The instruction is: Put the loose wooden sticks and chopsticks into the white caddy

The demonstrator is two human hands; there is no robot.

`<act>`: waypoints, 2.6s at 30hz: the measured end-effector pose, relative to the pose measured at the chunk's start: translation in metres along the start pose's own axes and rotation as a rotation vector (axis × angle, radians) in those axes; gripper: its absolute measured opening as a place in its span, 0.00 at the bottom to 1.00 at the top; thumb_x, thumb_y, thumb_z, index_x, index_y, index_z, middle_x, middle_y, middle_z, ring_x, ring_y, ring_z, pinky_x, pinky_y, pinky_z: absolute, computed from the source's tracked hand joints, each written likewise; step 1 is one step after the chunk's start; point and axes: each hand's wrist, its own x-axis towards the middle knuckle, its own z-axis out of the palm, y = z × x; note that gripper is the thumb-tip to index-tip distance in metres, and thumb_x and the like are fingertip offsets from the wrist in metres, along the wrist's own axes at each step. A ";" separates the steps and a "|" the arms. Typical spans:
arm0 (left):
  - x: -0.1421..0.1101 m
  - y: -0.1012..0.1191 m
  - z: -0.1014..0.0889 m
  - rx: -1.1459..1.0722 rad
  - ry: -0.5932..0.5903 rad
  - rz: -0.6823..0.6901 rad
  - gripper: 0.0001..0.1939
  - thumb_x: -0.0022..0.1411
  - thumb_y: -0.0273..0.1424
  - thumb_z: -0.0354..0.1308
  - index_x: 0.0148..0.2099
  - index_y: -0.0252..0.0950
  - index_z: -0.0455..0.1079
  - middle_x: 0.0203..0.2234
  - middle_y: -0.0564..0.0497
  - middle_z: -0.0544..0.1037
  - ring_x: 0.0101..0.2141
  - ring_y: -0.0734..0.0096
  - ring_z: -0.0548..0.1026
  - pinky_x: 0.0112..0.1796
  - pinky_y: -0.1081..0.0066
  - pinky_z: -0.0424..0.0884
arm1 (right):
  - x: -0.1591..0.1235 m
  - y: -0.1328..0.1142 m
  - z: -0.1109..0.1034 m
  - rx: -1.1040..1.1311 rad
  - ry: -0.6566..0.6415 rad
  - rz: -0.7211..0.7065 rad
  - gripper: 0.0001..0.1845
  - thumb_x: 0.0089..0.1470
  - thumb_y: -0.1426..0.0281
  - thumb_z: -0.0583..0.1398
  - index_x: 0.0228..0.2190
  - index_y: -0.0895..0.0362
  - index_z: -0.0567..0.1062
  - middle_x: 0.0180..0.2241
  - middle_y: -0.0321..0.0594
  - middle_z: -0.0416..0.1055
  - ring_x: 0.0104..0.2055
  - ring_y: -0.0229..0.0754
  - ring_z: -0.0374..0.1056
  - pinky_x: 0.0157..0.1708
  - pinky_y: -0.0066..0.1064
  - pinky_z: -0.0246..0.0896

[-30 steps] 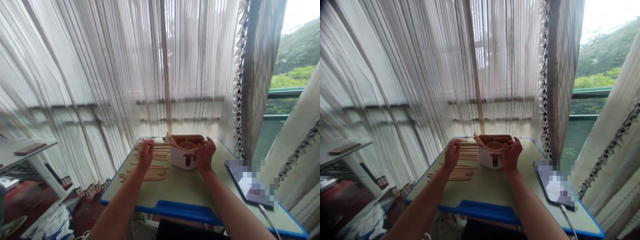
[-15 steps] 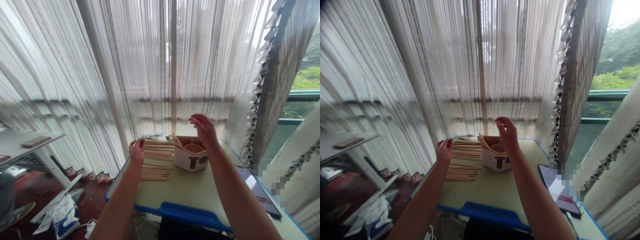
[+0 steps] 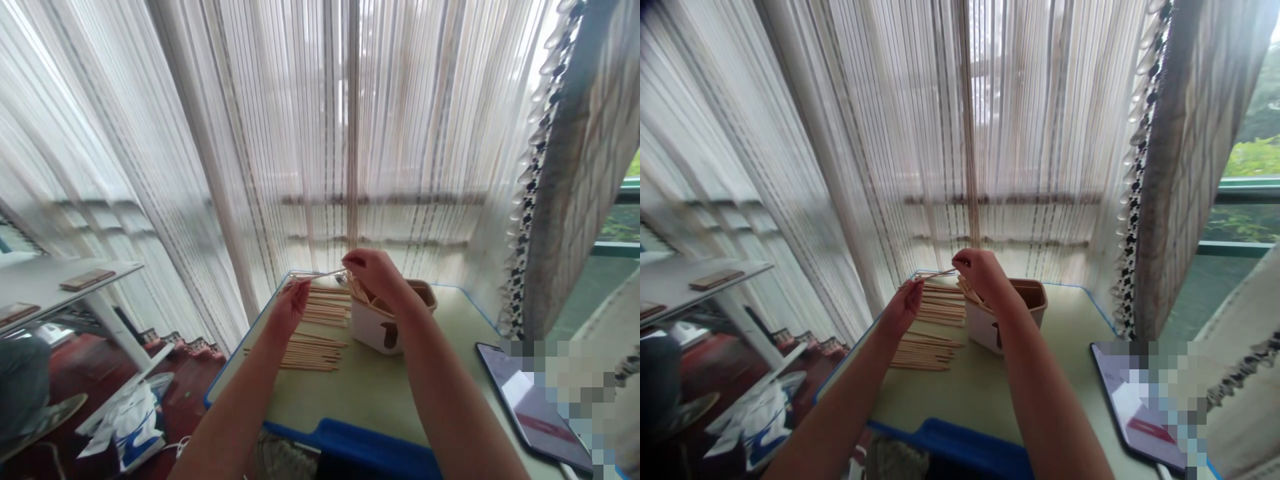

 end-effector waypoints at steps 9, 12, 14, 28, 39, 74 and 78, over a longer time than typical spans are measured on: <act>-0.003 0.002 0.001 -0.009 -0.021 -0.010 0.12 0.63 0.19 0.45 0.34 0.28 0.70 0.31 0.47 0.78 0.34 0.79 0.77 0.36 0.83 0.74 | -0.005 0.006 -0.012 0.363 -0.122 0.183 0.07 0.47 0.67 0.61 0.28 0.58 0.76 0.20 0.37 0.73 0.20 0.34 0.68 0.21 0.25 0.63; -0.004 -0.002 0.001 0.031 -0.047 -0.009 0.10 0.62 0.20 0.48 0.34 0.29 0.70 0.31 0.48 0.78 0.35 0.77 0.77 0.36 0.81 0.74 | -0.006 0.007 -0.014 0.373 -0.141 0.160 0.07 0.47 0.67 0.60 0.26 0.58 0.77 0.20 0.37 0.73 0.20 0.34 0.68 0.21 0.24 0.64; -0.005 -0.006 0.000 0.063 -0.083 -0.020 0.06 0.61 0.23 0.51 0.33 0.31 0.69 0.31 0.48 0.78 0.35 0.75 0.77 0.38 0.77 0.74 | -0.006 0.007 -0.017 0.350 -0.075 0.129 0.07 0.47 0.67 0.60 0.27 0.58 0.77 0.22 0.37 0.73 0.21 0.34 0.68 0.22 0.25 0.65; 0.003 -0.017 -0.011 0.148 -0.094 -0.086 0.08 0.53 0.33 0.62 0.32 0.34 0.67 0.24 0.53 0.76 0.27 0.75 0.75 0.32 0.73 0.73 | -0.010 0.026 -0.071 0.272 0.850 0.101 0.17 0.53 0.55 0.54 0.32 0.57 0.70 0.24 0.35 0.67 0.23 0.33 0.65 0.17 0.24 0.58; -0.001 -0.021 -0.008 0.449 -0.077 -0.053 0.12 0.49 0.35 0.64 0.32 0.34 0.68 0.22 0.54 0.74 0.24 0.78 0.73 0.27 0.77 0.69 | -0.010 0.019 -0.058 0.146 0.547 0.070 0.16 0.53 0.57 0.56 0.30 0.58 0.74 0.25 0.38 0.71 0.25 0.35 0.65 0.27 0.28 0.61; -0.011 -0.042 -0.022 1.603 -0.821 0.212 0.07 0.53 0.33 0.58 0.32 0.37 0.76 0.27 0.49 0.75 0.30 0.71 0.70 0.34 0.73 0.64 | -0.013 0.018 -0.034 -0.132 0.018 0.008 0.14 0.53 0.62 0.55 0.29 0.55 0.78 0.27 0.39 0.75 0.27 0.37 0.68 0.28 0.28 0.57; -0.018 -0.036 -0.007 1.354 -0.647 0.316 0.05 0.50 0.33 0.62 0.31 0.40 0.77 0.25 0.49 0.74 0.29 0.70 0.69 0.33 0.73 0.65 | -0.013 0.019 -0.034 -0.140 0.017 0.000 0.14 0.53 0.62 0.55 0.29 0.55 0.78 0.27 0.39 0.75 0.28 0.37 0.68 0.28 0.28 0.57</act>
